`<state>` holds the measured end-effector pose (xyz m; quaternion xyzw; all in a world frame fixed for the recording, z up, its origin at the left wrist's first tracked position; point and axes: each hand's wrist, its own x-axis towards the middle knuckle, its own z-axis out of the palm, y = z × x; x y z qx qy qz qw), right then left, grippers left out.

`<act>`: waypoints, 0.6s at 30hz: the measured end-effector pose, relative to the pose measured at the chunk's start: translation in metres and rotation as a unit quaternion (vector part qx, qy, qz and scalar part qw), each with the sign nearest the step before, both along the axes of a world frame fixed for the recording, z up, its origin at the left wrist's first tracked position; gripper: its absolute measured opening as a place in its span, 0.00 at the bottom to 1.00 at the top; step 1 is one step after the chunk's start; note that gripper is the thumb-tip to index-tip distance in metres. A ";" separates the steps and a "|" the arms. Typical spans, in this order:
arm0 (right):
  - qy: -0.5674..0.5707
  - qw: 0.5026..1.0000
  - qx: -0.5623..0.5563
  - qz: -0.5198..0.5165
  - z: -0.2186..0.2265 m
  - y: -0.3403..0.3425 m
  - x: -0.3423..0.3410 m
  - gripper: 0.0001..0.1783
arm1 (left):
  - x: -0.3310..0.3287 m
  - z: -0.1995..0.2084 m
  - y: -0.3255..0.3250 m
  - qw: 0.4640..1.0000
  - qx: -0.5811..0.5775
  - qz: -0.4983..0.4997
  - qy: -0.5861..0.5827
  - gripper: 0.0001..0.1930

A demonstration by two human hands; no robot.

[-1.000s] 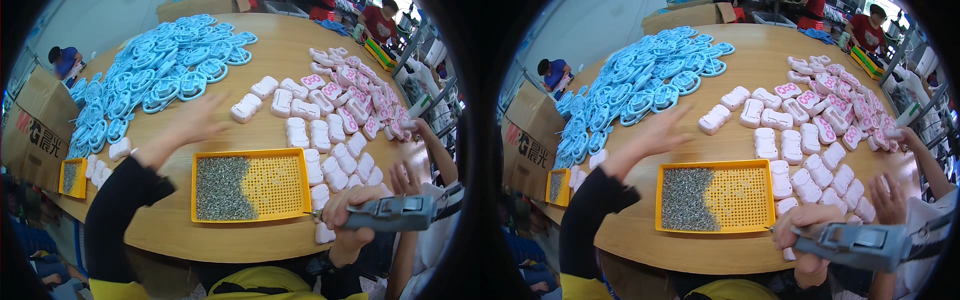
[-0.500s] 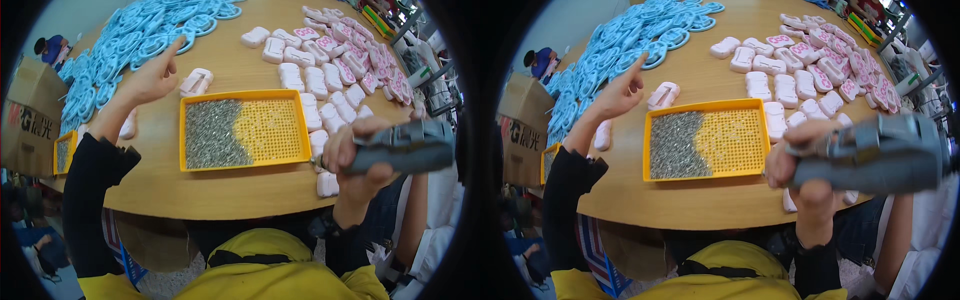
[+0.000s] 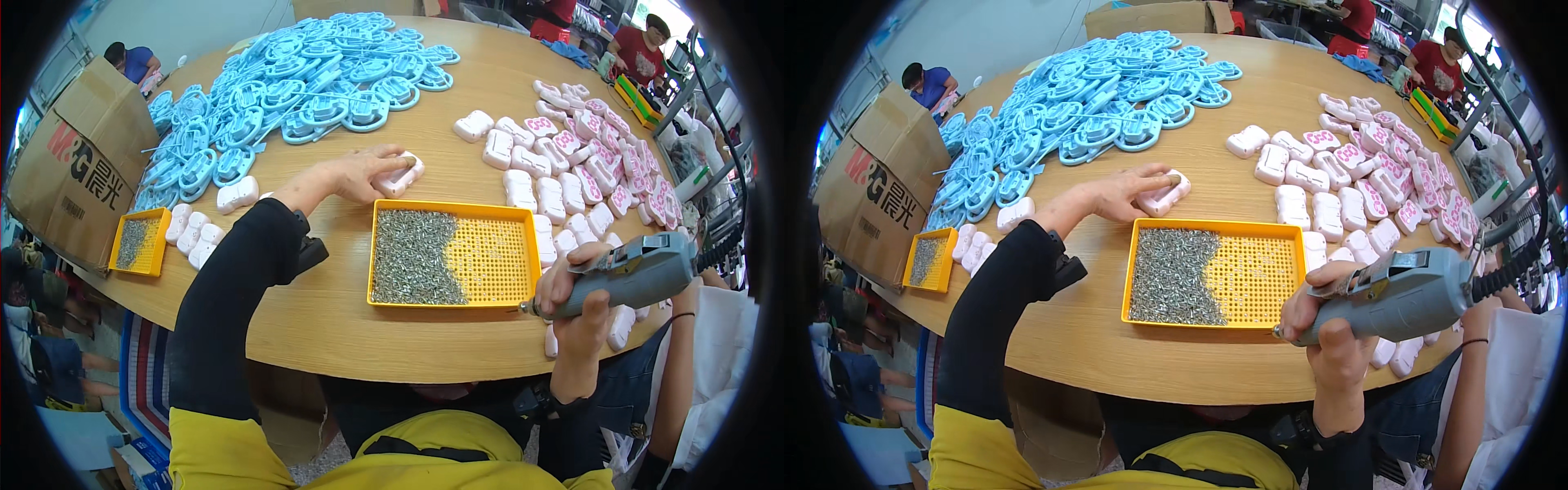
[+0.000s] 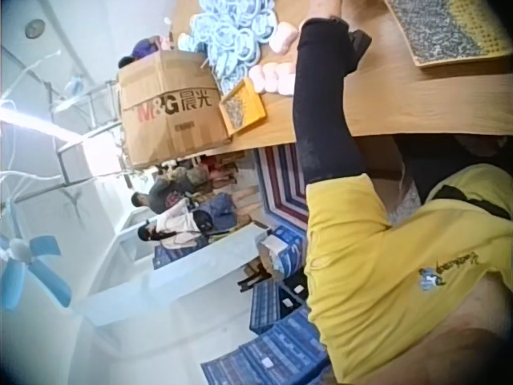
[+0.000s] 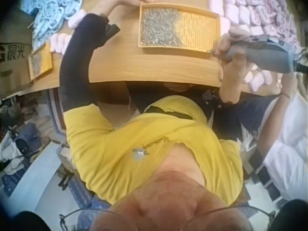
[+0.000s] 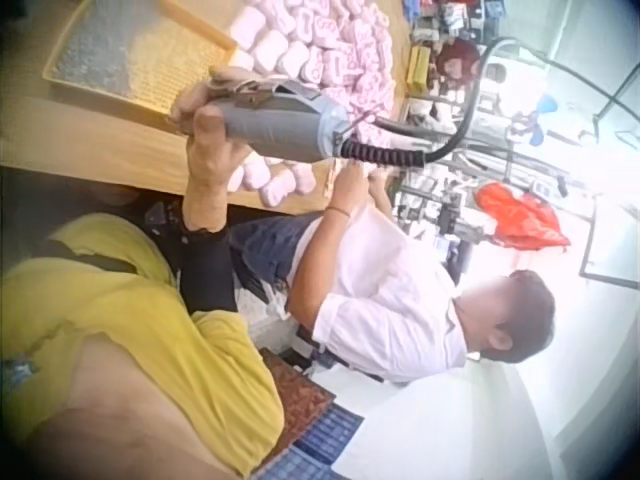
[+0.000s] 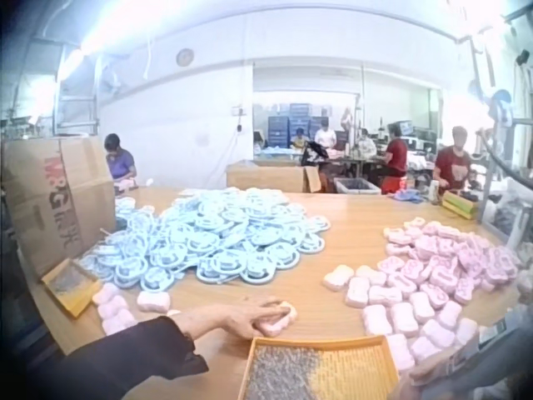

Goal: Manually assemble small plastic housings using an electric screwdriver and organized components.

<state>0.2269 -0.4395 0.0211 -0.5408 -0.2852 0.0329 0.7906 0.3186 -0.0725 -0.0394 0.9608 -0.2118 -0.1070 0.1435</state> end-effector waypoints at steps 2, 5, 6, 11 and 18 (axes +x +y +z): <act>0.005 1.000 -0.006 0.009 -0.003 0.004 0.003 0.35 | 0.004 0.001 0.001 0.999 -0.043 0.005 0.008 0.38; -0.004 1.000 0.001 0.006 -0.004 0.013 0.005 0.35 | -0.002 0.004 0.002 0.997 0.063 0.011 -0.049 0.40; -0.005 1.000 0.002 0.011 -0.003 0.018 0.005 0.35 | -0.002 0.003 0.002 0.997 0.064 0.016 -0.050 0.40; -0.025 0.999 -0.027 0.005 0.000 0.033 -0.002 0.35 | 0.015 0.010 -0.015 0.999 0.008 0.037 -0.019 0.47; 0.014 0.999 0.016 0.036 -0.005 0.018 -0.017 0.34 | 0.032 0.001 -0.024 0.999 -0.020 0.037 -0.005 0.53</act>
